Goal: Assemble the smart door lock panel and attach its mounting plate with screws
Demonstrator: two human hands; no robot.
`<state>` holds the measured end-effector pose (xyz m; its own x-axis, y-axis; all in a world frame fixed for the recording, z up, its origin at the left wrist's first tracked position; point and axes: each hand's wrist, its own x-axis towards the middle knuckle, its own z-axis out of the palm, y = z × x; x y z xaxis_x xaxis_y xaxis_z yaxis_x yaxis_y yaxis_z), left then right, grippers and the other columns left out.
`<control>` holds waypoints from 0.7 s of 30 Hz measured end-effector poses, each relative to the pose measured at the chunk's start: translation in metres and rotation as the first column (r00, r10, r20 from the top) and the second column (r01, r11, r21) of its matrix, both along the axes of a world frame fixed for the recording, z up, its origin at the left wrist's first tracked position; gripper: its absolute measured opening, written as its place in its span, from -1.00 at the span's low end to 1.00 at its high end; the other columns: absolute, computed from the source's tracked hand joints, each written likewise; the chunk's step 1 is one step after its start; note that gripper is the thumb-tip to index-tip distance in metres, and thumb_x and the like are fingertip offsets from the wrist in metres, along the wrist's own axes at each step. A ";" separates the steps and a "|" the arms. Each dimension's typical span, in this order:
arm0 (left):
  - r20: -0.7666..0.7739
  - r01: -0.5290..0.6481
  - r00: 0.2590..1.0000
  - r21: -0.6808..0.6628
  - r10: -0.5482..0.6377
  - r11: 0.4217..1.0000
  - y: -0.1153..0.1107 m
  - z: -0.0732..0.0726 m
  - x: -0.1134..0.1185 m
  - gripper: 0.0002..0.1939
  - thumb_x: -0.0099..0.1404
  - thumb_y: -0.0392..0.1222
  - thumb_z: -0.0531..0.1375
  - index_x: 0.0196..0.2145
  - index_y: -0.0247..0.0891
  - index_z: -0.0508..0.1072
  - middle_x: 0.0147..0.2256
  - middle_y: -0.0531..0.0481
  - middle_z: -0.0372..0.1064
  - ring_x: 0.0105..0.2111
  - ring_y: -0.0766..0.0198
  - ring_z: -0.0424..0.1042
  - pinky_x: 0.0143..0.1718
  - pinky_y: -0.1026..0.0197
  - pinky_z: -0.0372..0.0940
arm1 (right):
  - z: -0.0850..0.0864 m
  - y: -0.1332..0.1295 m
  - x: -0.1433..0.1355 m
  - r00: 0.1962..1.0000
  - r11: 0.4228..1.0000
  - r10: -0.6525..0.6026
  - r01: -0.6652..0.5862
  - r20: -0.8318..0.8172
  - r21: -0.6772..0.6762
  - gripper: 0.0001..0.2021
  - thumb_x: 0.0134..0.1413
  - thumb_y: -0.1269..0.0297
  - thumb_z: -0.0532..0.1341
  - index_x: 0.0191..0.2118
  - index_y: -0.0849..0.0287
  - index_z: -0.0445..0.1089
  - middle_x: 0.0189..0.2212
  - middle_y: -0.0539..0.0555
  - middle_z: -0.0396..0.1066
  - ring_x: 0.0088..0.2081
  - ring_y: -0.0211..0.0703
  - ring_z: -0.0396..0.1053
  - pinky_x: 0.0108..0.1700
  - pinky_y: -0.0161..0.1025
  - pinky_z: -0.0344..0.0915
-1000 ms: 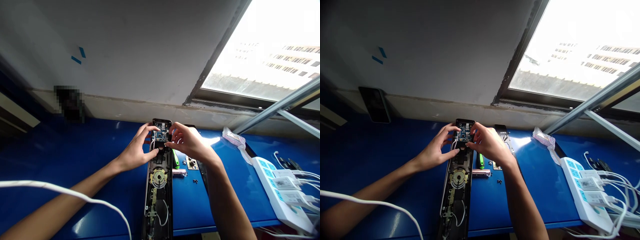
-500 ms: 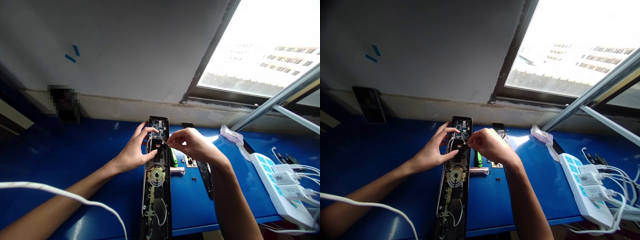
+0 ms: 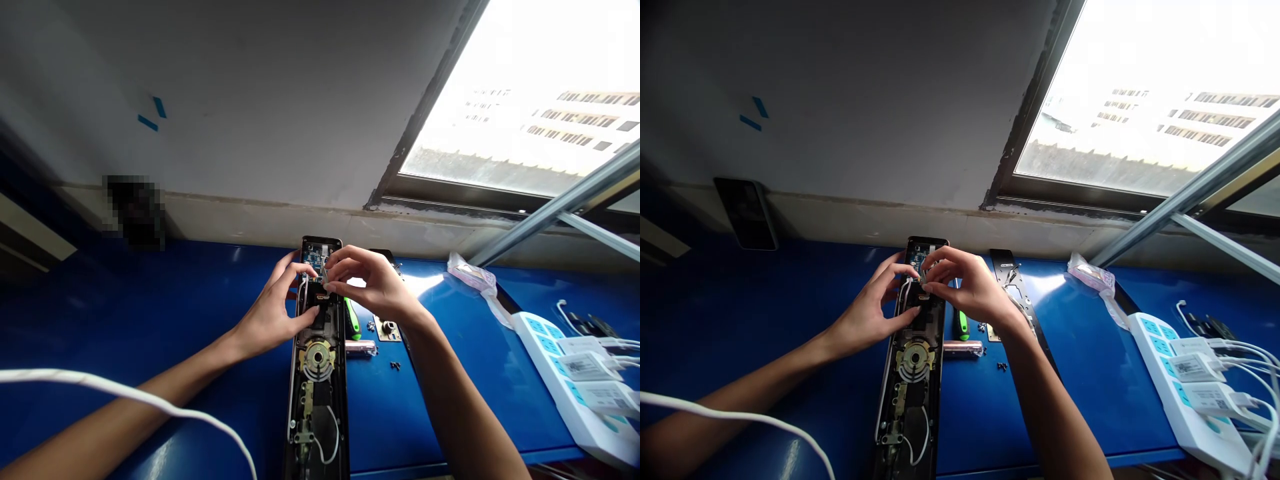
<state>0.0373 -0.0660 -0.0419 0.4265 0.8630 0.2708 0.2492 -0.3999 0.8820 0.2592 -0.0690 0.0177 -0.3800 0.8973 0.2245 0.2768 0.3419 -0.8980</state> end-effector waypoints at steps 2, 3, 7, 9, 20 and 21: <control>0.015 0.003 1.000 -0.007 -0.003 1.000 0.000 0.000 0.001 -0.58 0.27 -0.22 0.35 0.06 -0.06 0.39 0.36 -0.12 0.05 0.24 -0.07 0.37 0.23 -0.20 0.40 | -0.001 0.000 -0.001 1.000 0.999 -0.029 0.029 -0.004 0.022 -0.78 0.12 0.32 0.42 -0.13 0.12 0.47 -0.31 -0.01 0.59 -0.25 -0.21 0.57 -0.09 -0.18 0.52; 0.020 0.003 1.000 -0.008 -0.003 1.000 0.000 0.000 0.001 -0.58 0.27 -0.23 0.35 0.05 -0.07 0.39 0.35 -0.12 0.07 0.20 -0.03 0.40 0.24 -0.19 0.40 | -0.002 0.000 -0.002 0.999 0.999 -0.039 0.039 -0.003 0.032 -0.78 0.11 0.33 0.42 -0.13 0.11 0.47 -0.31 -0.01 0.59 -0.25 -0.20 0.58 -0.09 -0.18 0.52; 0.021 -0.001 1.000 0.000 0.001 1.000 0.000 0.000 0.001 -0.60 0.26 -0.24 0.35 0.03 -0.07 0.40 0.34 -0.11 0.08 0.21 -0.04 0.39 0.25 -0.17 0.39 | -0.002 -0.002 -0.005 0.998 0.997 -0.058 0.056 0.036 0.045 -0.79 0.12 0.36 0.40 -0.12 0.10 0.49 -0.30 -0.01 0.62 -0.21 -0.16 0.61 -0.09 -0.16 0.52; 0.021 -0.002 1.000 0.001 0.002 1.000 0.000 0.000 0.001 -0.60 0.26 -0.26 0.35 0.02 -0.07 0.40 0.35 -0.09 0.07 0.22 -0.04 0.38 0.26 -0.17 0.38 | -0.001 -0.003 -0.007 0.996 0.997 -0.063 0.059 0.067 0.056 -0.80 0.12 0.38 0.39 -0.12 0.10 0.50 -0.30 -0.01 0.63 -0.21 -0.16 0.61 -0.10 -0.17 0.52; 0.040 0.000 0.999 0.017 -0.001 1.000 0.001 -0.003 0.002 -0.60 0.25 -0.26 0.36 0.02 -0.07 0.39 0.32 -0.10 0.09 0.22 -0.03 0.38 0.24 -0.18 0.39 | -0.001 -0.001 -0.008 0.989 0.994 -0.062 0.050 0.131 0.096 -0.84 0.15 0.44 0.36 -0.16 0.09 0.51 -0.22 0.00 0.65 -0.21 -0.19 0.61 -0.11 -0.21 0.48; 0.039 0.000 0.999 0.018 -0.001 1.000 0.002 -0.003 0.002 -0.60 0.25 -0.26 0.36 0.02 -0.07 0.39 0.33 -0.11 0.09 0.22 -0.03 0.39 0.24 -0.18 0.40 | -0.001 -0.001 -0.009 0.989 0.994 -0.059 0.046 0.133 0.098 -0.84 0.15 0.44 0.36 -0.16 0.09 0.51 -0.22 0.00 0.65 -0.21 -0.20 0.60 -0.11 -0.22 0.47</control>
